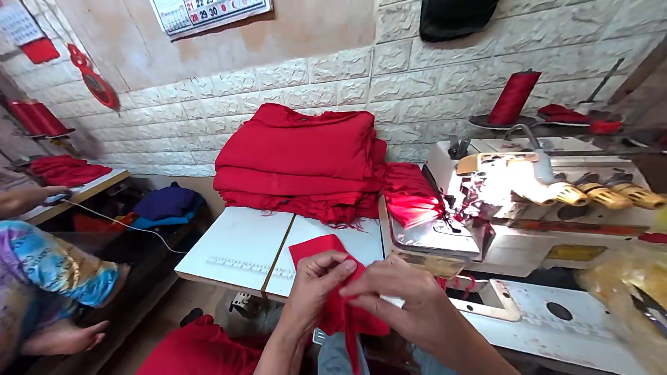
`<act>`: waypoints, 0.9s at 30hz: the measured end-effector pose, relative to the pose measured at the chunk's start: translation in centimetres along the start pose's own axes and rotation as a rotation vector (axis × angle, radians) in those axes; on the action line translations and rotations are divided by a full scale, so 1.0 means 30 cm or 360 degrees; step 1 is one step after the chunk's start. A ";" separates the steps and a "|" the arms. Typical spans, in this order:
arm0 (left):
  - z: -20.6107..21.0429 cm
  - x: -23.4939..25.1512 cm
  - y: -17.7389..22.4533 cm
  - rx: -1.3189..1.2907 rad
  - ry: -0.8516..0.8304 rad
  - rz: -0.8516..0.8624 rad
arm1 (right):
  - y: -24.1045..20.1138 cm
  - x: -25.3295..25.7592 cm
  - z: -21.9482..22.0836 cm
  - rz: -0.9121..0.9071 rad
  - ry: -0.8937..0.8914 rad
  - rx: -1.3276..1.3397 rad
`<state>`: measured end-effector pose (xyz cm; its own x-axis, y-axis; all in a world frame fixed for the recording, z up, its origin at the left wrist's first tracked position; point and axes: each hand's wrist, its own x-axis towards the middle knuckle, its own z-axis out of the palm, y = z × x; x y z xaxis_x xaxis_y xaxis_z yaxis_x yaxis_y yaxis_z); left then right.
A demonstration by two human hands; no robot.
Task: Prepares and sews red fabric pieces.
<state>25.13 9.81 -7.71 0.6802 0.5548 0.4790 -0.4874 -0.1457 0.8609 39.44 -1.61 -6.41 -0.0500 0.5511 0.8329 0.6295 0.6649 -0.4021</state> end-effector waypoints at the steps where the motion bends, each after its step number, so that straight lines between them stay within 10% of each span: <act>1: 0.003 0.000 -0.002 0.0006 0.0001 0.0012 | 0.008 -0.001 0.002 0.0125 0.0068 -0.0003; 7: 0.001 -0.006 -0.001 0.0244 -0.0061 0.0080 | 0.021 -0.005 0.003 0.0539 0.0199 0.0115; 27: -0.001 -0.029 0.000 0.0618 -0.0126 0.0252 | 0.059 -0.054 0.006 0.0651 0.0213 -0.0255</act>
<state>24.50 9.35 -8.13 0.6611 0.4383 0.6090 -0.3569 -0.5303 0.7690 40.50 -1.23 -8.54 0.3215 0.6753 0.6638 0.6889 0.3142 -0.6532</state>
